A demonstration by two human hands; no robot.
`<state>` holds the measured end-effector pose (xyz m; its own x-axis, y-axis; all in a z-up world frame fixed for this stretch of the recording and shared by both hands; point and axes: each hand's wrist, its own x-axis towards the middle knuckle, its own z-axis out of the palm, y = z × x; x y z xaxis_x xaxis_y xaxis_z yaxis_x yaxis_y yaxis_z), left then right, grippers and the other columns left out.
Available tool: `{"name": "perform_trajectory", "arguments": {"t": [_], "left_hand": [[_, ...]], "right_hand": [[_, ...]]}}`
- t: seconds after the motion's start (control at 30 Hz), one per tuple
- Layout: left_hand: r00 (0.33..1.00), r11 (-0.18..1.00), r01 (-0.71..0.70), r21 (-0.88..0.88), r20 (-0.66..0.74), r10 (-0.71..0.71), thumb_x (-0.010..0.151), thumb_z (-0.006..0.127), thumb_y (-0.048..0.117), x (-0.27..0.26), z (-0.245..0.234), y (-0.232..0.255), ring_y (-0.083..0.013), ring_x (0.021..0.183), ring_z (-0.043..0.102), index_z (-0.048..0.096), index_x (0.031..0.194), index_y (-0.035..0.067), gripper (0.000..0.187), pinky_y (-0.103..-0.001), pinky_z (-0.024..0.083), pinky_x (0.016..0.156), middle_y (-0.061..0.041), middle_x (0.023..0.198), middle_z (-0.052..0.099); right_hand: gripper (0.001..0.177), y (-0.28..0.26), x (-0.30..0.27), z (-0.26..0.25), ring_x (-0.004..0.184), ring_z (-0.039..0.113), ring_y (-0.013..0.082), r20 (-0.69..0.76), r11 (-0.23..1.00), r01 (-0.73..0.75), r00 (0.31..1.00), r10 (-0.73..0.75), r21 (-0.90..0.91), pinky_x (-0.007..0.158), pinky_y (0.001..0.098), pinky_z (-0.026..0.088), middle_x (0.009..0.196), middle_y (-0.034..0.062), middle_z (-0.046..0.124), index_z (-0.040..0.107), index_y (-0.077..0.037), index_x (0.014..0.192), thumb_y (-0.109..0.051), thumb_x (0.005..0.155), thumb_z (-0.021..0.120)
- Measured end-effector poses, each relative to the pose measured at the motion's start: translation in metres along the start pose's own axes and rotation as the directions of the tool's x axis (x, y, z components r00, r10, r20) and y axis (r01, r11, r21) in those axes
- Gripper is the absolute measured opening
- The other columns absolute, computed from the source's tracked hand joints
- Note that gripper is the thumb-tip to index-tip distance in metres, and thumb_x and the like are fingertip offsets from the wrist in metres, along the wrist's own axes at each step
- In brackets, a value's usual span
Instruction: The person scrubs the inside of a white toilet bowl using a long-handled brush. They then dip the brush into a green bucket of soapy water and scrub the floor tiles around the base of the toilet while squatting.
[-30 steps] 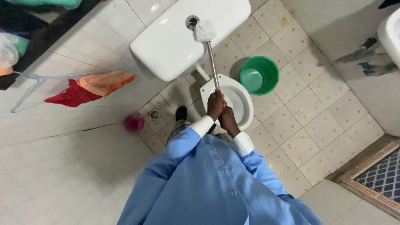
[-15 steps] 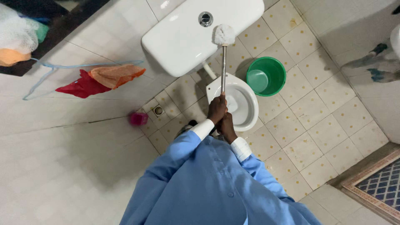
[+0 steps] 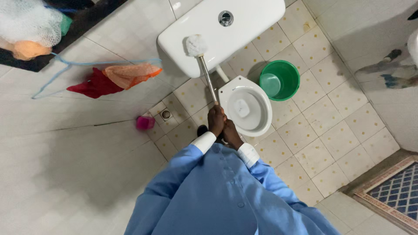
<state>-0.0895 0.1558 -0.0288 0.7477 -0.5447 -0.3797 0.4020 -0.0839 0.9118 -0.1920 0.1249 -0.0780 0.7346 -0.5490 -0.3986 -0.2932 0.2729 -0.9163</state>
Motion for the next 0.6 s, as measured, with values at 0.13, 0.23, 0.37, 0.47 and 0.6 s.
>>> {"name": "perform_trajectory", "arguments": {"t": [0.13,0.23,0.37,0.47,0.6], "left_hand": [[0.999,0.999,0.024,-0.049,0.035,-0.023,0.110,0.035,0.048,-0.019,0.002,-0.011,-0.0156,0.046,0.045,0.043,0.068,0.007,0.059,-0.033,0.038,0.046,-0.003,0.057,0.042],[0.993,0.996,0.079,0.034,0.089,-0.082,0.108,0.036,0.047,-0.024,0.009,-0.017,-0.0160,0.047,0.048,0.046,0.072,0.009,0.053,-0.034,0.040,0.046,-0.003,0.058,0.045],[0.973,0.968,0.080,0.236,0.195,-0.128,0.106,0.036,0.047,-0.027,0.019,-0.013,-0.0190,0.047,0.053,0.054,0.073,0.007,0.054,-0.036,0.043,0.047,-0.005,0.055,0.051],[0.957,0.903,0.072,0.423,0.228,-0.183,0.107,0.034,0.051,-0.026,0.024,-0.014,-0.0219,0.048,0.060,0.057,0.067,0.004,0.065,-0.036,0.047,0.050,-0.008,0.052,0.057],[0.975,0.884,0.042,0.466,0.176,-0.139,0.106,0.033,0.053,-0.037,0.021,-0.038,-0.0248,0.049,0.064,0.058,0.067,0.005,0.067,-0.038,0.050,0.052,-0.010,0.052,0.059]], "right_hand": [[0.022,0.010,-0.022,0.000,0.073,0.056,0.0139,-0.024,0.998,0.036,0.999,-0.035,0.046,0.062,0.0337,0.046,0.083,0.0082,0.067,0.066,0.008,0.093,-0.011,0.092,0.053],[0.021,0.017,-0.034,-0.002,0.071,0.058,0.0134,-0.090,0.996,0.052,0.995,-0.045,0.076,0.062,0.0326,0.047,0.082,0.0060,0.068,0.063,0.007,0.092,-0.012,0.093,0.054],[0.025,0.018,-0.043,-0.006,0.058,0.053,0.0162,-0.227,1.000,-0.017,0.974,0.016,-0.004,0.051,0.0352,0.042,0.068,0.0066,0.062,0.060,0.006,0.087,-0.015,0.098,0.052],[0.024,0.029,-0.049,-0.006,0.052,0.048,0.0158,-0.252,0.976,0.032,0.967,0.025,0.217,0.045,0.0339,0.036,0.065,0.0048,0.056,0.057,0.004,0.086,-0.014,0.101,0.051],[0.010,0.046,-0.062,-0.001,0.065,0.058,0.0230,-0.237,0.792,0.400,0.804,-0.545,-0.462,0.054,0.0332,0.044,0.076,0.0092,0.061,0.059,-0.001,0.094,-0.009,0.097,0.056]]}}
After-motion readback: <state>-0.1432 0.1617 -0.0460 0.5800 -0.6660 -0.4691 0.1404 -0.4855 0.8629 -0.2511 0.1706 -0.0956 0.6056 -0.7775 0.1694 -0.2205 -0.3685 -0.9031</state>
